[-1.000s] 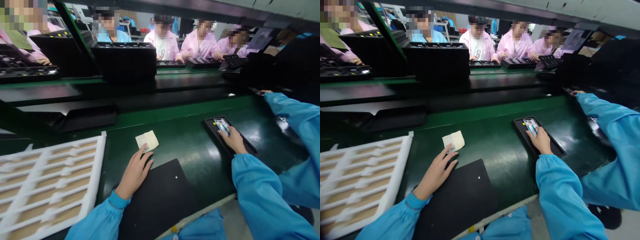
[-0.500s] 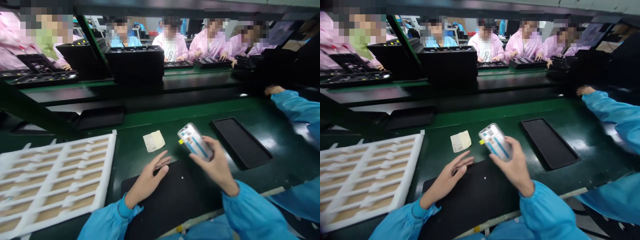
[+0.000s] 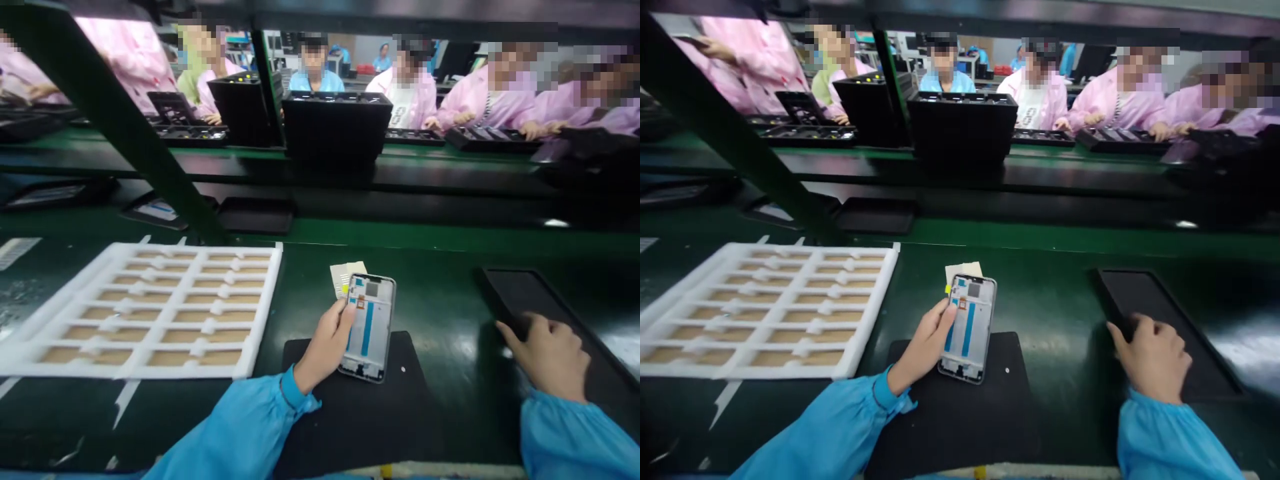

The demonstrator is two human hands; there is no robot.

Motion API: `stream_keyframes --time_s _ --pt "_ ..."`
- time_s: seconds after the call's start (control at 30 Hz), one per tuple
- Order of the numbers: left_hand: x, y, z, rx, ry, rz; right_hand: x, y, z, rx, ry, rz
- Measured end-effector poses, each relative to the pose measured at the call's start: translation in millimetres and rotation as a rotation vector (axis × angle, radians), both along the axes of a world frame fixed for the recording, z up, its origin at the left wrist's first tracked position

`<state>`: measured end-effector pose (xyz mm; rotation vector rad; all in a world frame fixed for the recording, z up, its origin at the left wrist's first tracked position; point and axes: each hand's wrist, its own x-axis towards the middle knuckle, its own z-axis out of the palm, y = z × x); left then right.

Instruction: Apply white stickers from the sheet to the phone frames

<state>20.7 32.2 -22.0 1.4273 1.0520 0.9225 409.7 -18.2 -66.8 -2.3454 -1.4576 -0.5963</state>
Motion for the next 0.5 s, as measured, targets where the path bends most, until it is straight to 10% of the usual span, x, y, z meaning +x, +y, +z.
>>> stream_keyframes --time_s 0.13,0.33,0.5 --pt "-7 5 0.6 0.051 0.156 -0.115 21 13 -1.8 -0.061 -0.028 0.135" --pt "-13 3 4.0 0.16 0.514 -0.316 -82 110 30.7 0.026 -0.014 0.418" --pt "-14 7 -4.2 0.351 0.619 -0.337 -156 200 21.5 0.013 0.089 0.61"
